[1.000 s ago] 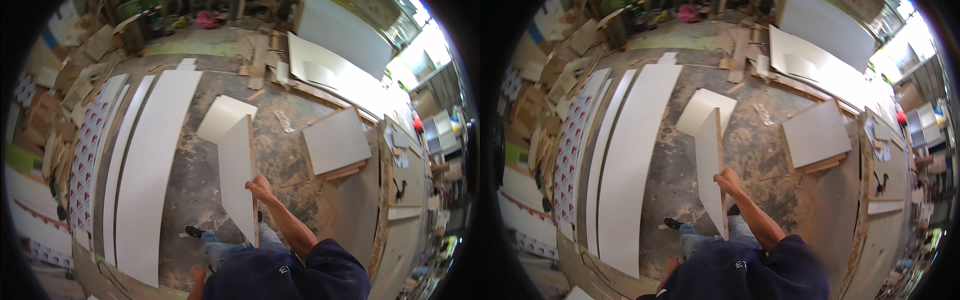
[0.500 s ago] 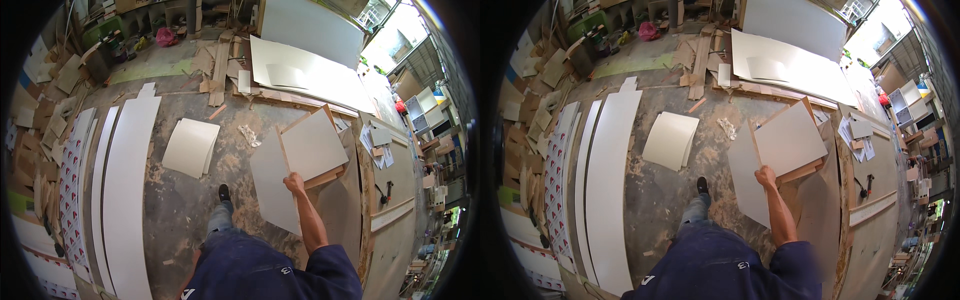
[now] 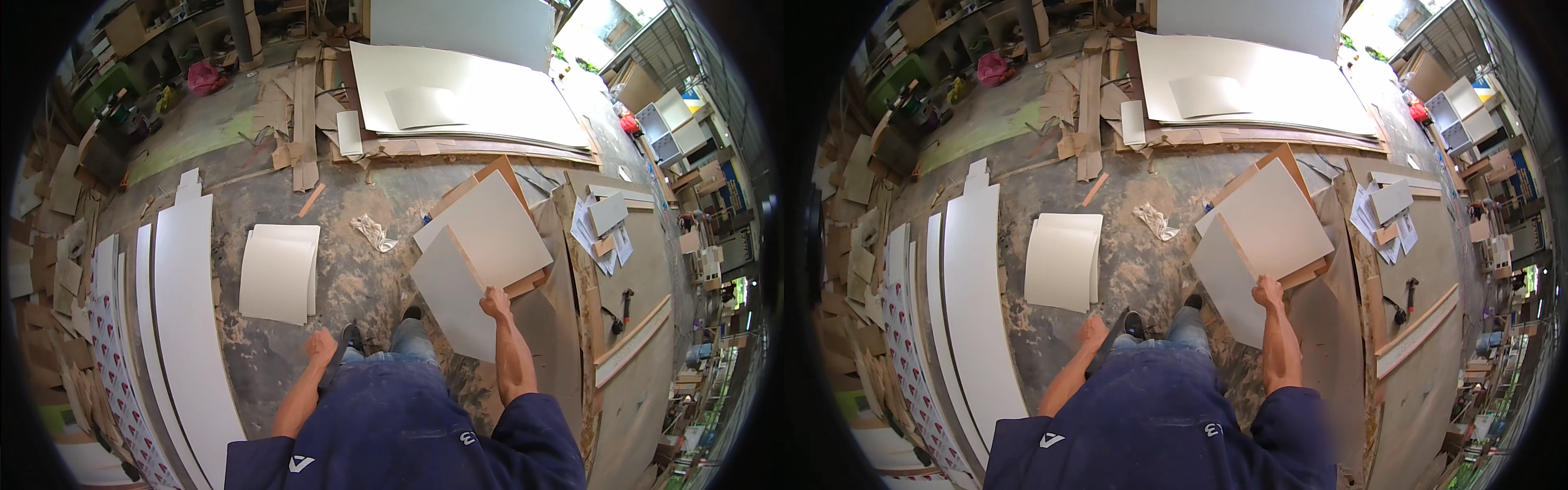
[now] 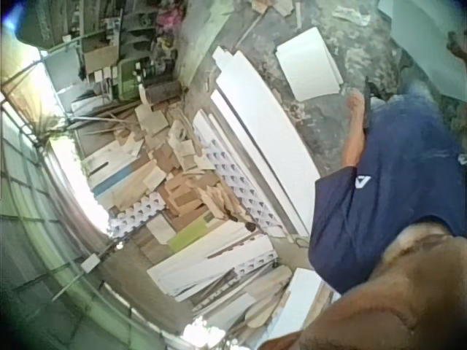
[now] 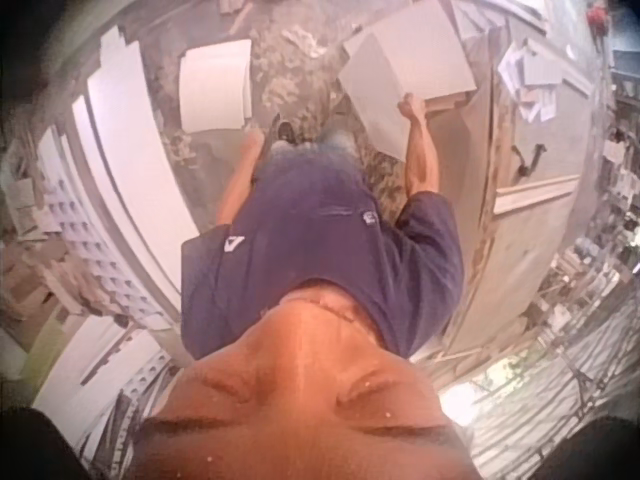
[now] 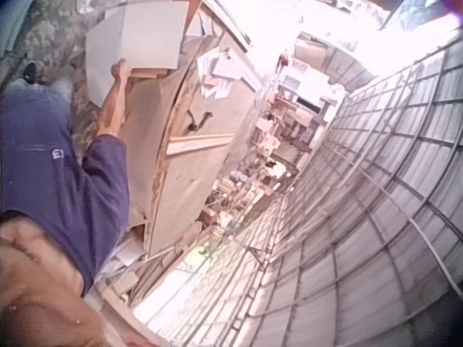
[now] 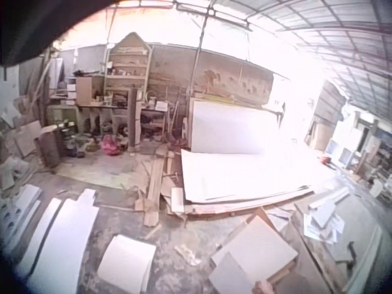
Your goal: The person measures a large wooden board using a tape measure, then uses a hammer to drive nails into a smaller wooden strip on top of the board before moving several other wooden boards around the workshop.
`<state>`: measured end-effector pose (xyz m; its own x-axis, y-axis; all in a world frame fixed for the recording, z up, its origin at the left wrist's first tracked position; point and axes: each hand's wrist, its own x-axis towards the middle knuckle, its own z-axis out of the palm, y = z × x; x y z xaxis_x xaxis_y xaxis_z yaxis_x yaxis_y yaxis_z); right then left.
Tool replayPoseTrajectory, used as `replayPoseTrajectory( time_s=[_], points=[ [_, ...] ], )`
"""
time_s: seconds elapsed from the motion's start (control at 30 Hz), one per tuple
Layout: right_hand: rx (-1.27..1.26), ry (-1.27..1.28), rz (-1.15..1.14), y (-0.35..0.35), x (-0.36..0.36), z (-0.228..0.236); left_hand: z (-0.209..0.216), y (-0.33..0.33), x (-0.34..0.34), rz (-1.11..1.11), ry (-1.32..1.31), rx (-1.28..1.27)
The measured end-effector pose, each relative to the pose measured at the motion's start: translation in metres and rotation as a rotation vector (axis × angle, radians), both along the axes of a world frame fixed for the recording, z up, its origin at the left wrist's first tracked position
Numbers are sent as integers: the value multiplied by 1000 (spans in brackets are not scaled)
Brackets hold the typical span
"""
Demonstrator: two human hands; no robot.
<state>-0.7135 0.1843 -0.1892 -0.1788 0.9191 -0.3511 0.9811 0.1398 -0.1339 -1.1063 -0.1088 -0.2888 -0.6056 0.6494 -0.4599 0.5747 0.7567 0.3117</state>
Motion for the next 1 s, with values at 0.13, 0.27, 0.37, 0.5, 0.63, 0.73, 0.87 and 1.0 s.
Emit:
replayPoseTrajectory(
  time_s=[0.13,0.27,0.37,0.5,0.63,0.73,0.87,1.0],
  points=[
    [-6,26,16,47,21,-16,14,53,-12,-51,-160,-61],
    [-67,66,40,107,34,-25,-32,66,-44,66,-168,-130],
    [-156,79,44,147,32,-27,-29,88,-42,161,-47,-215],
    [-218,74,57,200,32,-33,-21,150,-25,107,-80,-125],
    [-232,62,68,245,45,-58,4,231,22,87,-209,78],
    [-199,45,68,267,54,-73,42,274,53,76,-325,93],
    [-150,40,-2,296,76,-95,69,290,68,8,-379,169],
    [-96,47,-20,328,93,-107,64,248,57,178,-330,113]
  ],
)
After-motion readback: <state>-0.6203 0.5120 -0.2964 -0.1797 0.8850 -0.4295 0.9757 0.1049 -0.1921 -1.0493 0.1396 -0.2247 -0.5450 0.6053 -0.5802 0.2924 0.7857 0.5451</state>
